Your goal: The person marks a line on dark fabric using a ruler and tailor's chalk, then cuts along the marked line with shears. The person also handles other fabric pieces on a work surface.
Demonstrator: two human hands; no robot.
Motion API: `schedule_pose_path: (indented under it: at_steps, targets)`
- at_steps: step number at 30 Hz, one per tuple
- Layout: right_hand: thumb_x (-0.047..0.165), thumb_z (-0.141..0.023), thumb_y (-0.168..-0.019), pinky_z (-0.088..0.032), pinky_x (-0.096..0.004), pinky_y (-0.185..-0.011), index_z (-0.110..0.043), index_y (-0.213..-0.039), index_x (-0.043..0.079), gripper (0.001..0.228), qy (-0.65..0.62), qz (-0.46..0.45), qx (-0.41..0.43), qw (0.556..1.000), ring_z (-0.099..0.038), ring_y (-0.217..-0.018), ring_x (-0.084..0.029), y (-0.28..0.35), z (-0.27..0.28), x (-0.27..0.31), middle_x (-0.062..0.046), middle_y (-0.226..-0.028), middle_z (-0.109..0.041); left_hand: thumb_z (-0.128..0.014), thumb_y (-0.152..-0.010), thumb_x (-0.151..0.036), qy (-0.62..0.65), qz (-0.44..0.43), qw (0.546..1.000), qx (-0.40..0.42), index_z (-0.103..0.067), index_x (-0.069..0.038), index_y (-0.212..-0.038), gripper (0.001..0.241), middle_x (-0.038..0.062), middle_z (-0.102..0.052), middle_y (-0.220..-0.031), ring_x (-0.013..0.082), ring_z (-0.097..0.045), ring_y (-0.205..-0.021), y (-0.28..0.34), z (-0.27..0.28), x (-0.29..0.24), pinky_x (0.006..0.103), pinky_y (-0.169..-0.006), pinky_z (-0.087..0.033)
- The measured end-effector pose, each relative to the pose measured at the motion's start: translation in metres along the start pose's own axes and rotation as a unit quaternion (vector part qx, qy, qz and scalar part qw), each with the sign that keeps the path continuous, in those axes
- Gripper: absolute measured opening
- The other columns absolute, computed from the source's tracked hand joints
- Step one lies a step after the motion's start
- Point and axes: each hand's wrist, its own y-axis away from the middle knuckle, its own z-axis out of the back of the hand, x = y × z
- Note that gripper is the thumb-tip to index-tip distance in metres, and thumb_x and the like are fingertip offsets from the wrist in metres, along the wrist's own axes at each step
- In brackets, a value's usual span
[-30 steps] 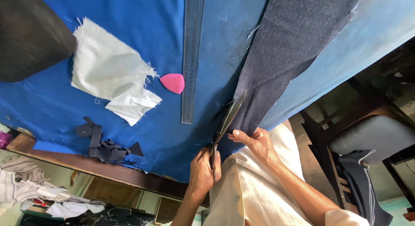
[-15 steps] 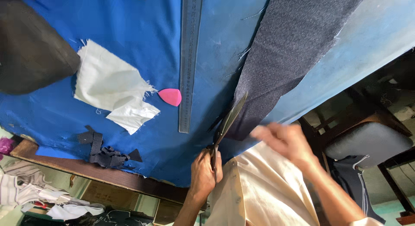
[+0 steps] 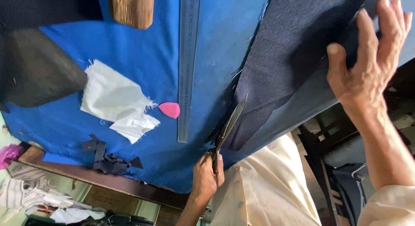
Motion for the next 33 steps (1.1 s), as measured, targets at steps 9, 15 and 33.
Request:
schedule_pose_path:
  at_steps: [9, 15, 33]
  targets:
    - [0.031, -0.047, -0.123, -0.017, -0.07, -0.122, -0.046, -0.159, -0.017, 0.059, 0.019, -0.007, 0.064, 0.998, -0.031, -0.151, -0.055, -0.02, 0.003, -0.017, -0.04, -0.161, -0.038, -0.06, -0.1, -0.02, 0.002, 0.017, 1.0, -0.02, -0.061, -0.002, -0.073, 0.033, 0.015, -0.062, -0.066, 0.0374, -0.063, -0.059, -0.017, -0.009, -0.014, 0.0455, -0.053, -0.048]
    - [0.032, -0.048, -0.122, -0.019, -0.071, -0.121, -0.049, -0.156, -0.015, 0.057, 0.028, -0.02, 0.055, 0.998, -0.035, -0.149, -0.055, -0.023, 0.0, -0.019, -0.037, -0.16, -0.041, -0.057, -0.101, -0.024, -0.003, 0.03, 1.0, -0.003, -0.064, -0.001, -0.08, 0.032, 0.014, -0.065, -0.073, 0.037, -0.065, -0.066, -0.024, -0.004, -0.025, 0.0456, -0.056, -0.05]
    - [0.031, -0.057, -0.117, -0.022, -0.067, -0.12, -0.059, -0.148, -0.015, 0.055, 0.025, -0.025, 0.041, 0.999, -0.045, -0.144, -0.055, -0.025, 0.002, -0.023, -0.038, -0.153, -0.052, -0.052, -0.101, -0.025, 0.003, 0.065, 0.998, 0.0, -0.062, 0.0, -0.086, 0.031, 0.015, -0.067, -0.08, 0.0374, -0.067, -0.075, -0.066, 0.004, -0.082, 0.0463, -0.067, -0.053]
